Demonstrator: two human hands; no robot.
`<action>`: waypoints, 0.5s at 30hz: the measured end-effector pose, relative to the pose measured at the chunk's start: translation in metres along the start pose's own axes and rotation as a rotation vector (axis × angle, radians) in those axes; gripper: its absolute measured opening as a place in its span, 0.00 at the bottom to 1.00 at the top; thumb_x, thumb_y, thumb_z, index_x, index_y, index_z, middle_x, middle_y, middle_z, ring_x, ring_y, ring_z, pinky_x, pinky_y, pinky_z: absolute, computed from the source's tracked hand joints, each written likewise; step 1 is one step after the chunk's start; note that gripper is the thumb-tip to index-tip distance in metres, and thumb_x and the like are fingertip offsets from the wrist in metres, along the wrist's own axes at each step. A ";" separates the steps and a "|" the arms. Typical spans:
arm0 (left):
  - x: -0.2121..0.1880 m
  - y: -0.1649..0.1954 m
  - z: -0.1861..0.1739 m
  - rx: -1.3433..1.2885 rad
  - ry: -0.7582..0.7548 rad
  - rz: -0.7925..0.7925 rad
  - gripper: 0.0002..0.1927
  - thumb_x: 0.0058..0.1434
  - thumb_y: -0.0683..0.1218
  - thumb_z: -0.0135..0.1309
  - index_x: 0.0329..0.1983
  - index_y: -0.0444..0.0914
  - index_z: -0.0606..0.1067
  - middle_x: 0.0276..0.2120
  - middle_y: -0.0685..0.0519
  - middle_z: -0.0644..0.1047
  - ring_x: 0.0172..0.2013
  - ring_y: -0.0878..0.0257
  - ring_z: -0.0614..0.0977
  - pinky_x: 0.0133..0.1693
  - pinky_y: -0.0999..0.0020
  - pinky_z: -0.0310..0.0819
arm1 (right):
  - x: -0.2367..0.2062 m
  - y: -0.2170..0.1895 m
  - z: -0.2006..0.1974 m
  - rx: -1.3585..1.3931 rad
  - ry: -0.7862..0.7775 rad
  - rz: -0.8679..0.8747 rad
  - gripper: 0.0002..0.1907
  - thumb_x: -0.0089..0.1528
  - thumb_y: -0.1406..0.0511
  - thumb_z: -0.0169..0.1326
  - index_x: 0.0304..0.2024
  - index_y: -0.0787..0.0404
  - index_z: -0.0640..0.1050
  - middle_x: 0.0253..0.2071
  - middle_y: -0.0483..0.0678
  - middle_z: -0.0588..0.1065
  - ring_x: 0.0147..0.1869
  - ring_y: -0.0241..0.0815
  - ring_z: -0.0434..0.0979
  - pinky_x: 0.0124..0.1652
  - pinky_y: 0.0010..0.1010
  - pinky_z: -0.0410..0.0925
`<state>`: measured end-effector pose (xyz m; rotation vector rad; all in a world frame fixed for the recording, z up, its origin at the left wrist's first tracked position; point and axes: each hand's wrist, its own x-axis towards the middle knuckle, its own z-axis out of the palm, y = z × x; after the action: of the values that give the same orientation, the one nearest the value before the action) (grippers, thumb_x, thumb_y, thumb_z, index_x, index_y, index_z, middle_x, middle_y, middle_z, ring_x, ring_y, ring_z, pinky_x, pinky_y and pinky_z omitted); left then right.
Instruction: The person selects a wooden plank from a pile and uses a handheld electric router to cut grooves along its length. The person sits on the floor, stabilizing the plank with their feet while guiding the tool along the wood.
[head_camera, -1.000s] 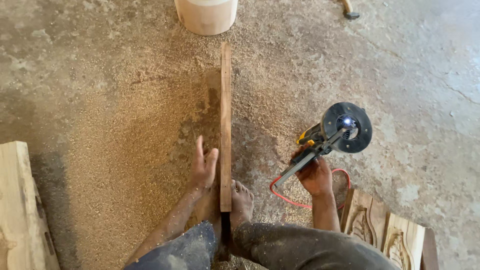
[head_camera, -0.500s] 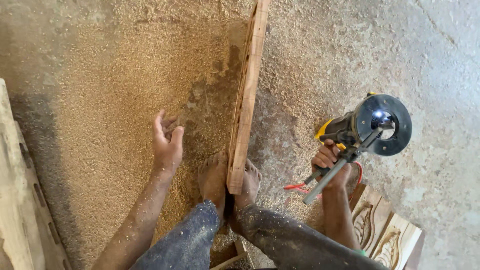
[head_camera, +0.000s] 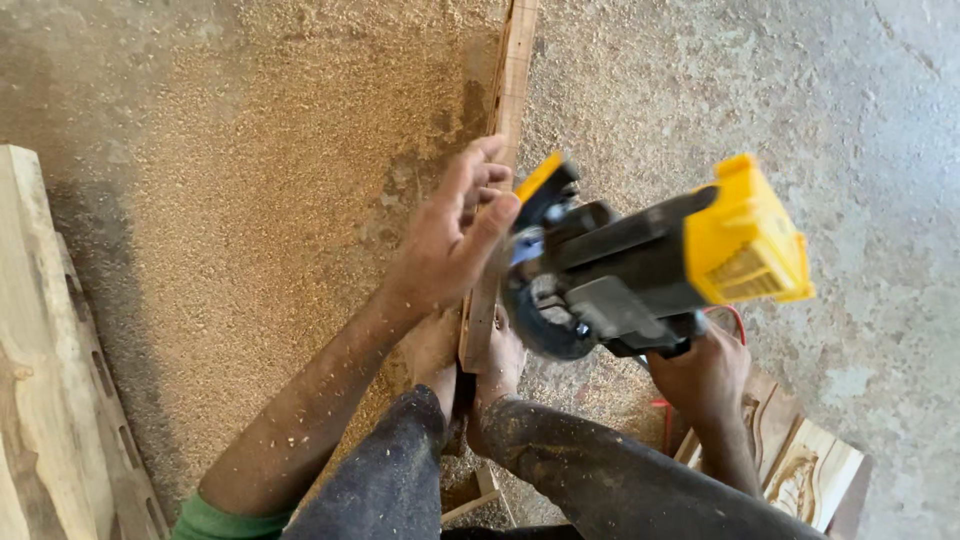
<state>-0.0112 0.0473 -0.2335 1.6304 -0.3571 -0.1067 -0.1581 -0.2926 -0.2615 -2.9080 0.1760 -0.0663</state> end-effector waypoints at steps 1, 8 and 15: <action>-0.004 0.009 0.004 0.048 0.023 0.082 0.27 0.75 0.52 0.45 0.72 0.34 0.60 0.56 0.37 0.75 0.54 0.52 0.78 0.53 0.58 0.73 | 0.004 -0.013 -0.007 0.025 0.045 -0.105 0.14 0.55 0.58 0.63 0.36 0.60 0.78 0.30 0.49 0.78 0.31 0.47 0.80 0.34 0.39 0.72; -0.053 0.008 -0.024 0.052 0.238 -0.298 0.20 0.69 0.53 0.48 0.56 0.35 0.70 0.37 0.51 0.75 0.37 0.63 0.78 0.41 0.65 0.75 | 0.047 -0.079 -0.031 -0.185 -0.161 -0.320 0.08 0.57 0.61 0.60 0.37 0.55 0.80 0.27 0.48 0.78 0.30 0.50 0.80 0.32 0.45 0.71; -0.080 -0.015 -0.033 0.108 0.309 -0.205 0.16 0.69 0.49 0.47 0.54 0.35 0.69 0.38 0.49 0.75 0.39 0.62 0.77 0.44 0.64 0.74 | 0.055 -0.107 -0.027 -0.209 -0.195 -0.377 0.07 0.55 0.61 0.59 0.33 0.54 0.78 0.26 0.48 0.77 0.31 0.50 0.79 0.36 0.45 0.71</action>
<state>-0.0748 0.1033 -0.2565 1.7558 0.0424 0.0110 -0.0934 -0.2020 -0.2095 -3.0884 -0.4223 0.1835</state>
